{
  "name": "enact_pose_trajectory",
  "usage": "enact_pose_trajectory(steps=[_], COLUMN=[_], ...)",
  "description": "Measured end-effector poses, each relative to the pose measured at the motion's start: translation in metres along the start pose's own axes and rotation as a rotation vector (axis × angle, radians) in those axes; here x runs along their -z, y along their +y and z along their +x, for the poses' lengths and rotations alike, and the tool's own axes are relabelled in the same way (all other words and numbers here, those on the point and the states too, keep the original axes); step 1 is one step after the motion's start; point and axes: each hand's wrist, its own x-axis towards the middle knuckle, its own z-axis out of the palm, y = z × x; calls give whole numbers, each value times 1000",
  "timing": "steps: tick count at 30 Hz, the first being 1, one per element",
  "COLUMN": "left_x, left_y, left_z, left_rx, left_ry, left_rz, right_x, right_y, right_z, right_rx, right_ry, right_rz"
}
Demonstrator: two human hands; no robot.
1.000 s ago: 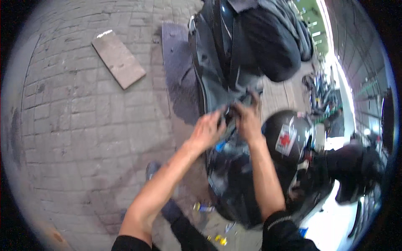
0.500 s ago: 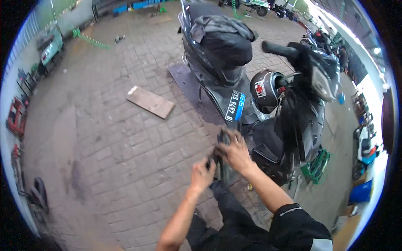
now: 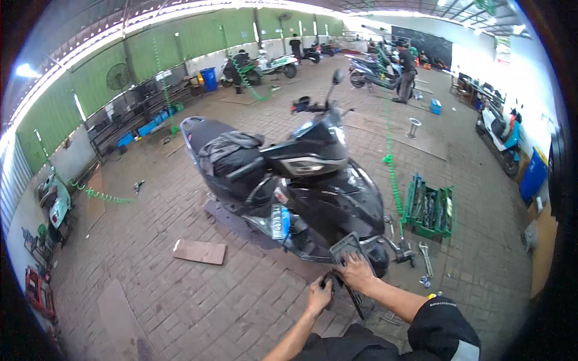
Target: The person disassembles the front fairing and internal components of a motorcycle, using a T-handle socket wrench to remove bolts and then fitting a new front panel and license plate bracket.
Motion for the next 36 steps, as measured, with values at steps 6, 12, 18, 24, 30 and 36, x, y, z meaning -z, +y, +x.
enact_pose_trajectory(steps=[6, 12, 18, 24, 30, 36], left_x=[-121, -210, -236, -253, -255, -251], left_y=[79, 85, 72, 64, 43, 44], left_z=[52, 109, 169, 222, 257, 269], left_rx=[-252, -132, -160, 51, 110, 166], left_ry=[-105, -157, -32, 108, 144, 164], left_rz=[118, 174, 168, 110, 23, 41], right_x=[-16, -8, -37, -61, -77, -82], right_y=[122, 220, 269, 303, 313, 320], right_z=[-33, -17, 35, 83, 127, 148], right_rx=[-262, -233, -232, -215, -169, -142], right_ry=[289, 267, 199, 181, 128, 45], right_rz=[-162, -148, -141, -97, -133, -5])
